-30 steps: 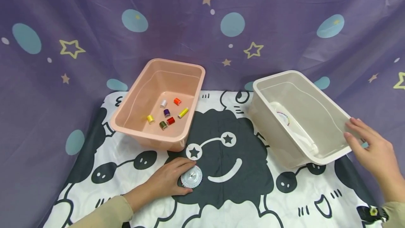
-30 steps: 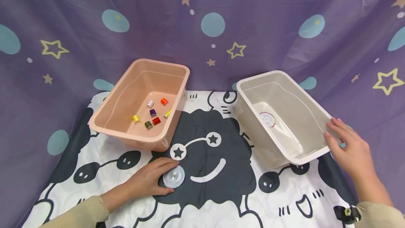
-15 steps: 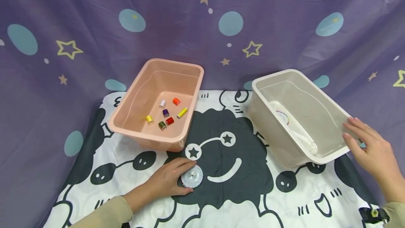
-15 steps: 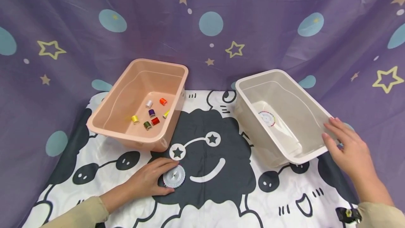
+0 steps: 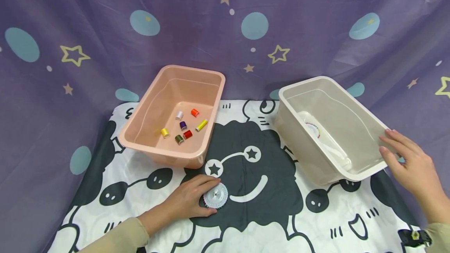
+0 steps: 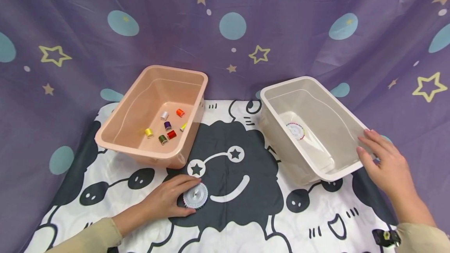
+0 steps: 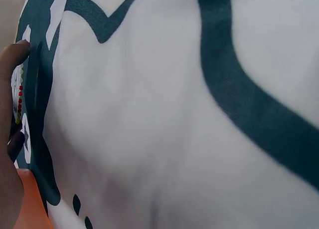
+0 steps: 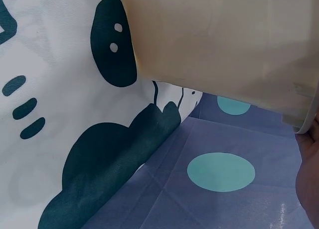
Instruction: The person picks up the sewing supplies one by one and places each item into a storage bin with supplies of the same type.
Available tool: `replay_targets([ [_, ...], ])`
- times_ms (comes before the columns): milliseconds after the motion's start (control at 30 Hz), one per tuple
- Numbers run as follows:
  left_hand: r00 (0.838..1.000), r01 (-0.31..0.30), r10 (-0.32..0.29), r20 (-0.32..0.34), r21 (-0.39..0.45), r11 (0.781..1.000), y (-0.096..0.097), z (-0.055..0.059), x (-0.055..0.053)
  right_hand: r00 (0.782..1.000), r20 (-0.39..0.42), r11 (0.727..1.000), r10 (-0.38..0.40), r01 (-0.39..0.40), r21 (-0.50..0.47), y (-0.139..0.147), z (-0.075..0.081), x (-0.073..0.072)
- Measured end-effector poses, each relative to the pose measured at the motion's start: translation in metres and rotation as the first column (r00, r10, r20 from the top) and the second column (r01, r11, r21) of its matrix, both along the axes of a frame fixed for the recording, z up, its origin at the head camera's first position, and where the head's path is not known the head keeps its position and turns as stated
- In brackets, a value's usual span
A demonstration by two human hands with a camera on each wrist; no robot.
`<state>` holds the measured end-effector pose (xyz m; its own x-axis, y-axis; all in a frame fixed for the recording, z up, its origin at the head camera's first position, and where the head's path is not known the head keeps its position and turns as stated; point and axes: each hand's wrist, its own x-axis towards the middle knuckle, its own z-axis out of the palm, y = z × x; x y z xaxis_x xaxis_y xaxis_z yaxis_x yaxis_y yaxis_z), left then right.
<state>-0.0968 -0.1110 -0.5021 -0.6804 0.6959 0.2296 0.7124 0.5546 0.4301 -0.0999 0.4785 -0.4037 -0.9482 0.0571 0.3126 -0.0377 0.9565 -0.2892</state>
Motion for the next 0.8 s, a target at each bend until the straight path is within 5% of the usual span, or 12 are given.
replay_targets([
  [800,0.998,0.053,-0.05,-0.049,0.059,0.997,0.03,0.017,-0.006,1.0,-0.003,1.0,-0.007,0.007,-0.022,0.001,0.0,-0.001],
])
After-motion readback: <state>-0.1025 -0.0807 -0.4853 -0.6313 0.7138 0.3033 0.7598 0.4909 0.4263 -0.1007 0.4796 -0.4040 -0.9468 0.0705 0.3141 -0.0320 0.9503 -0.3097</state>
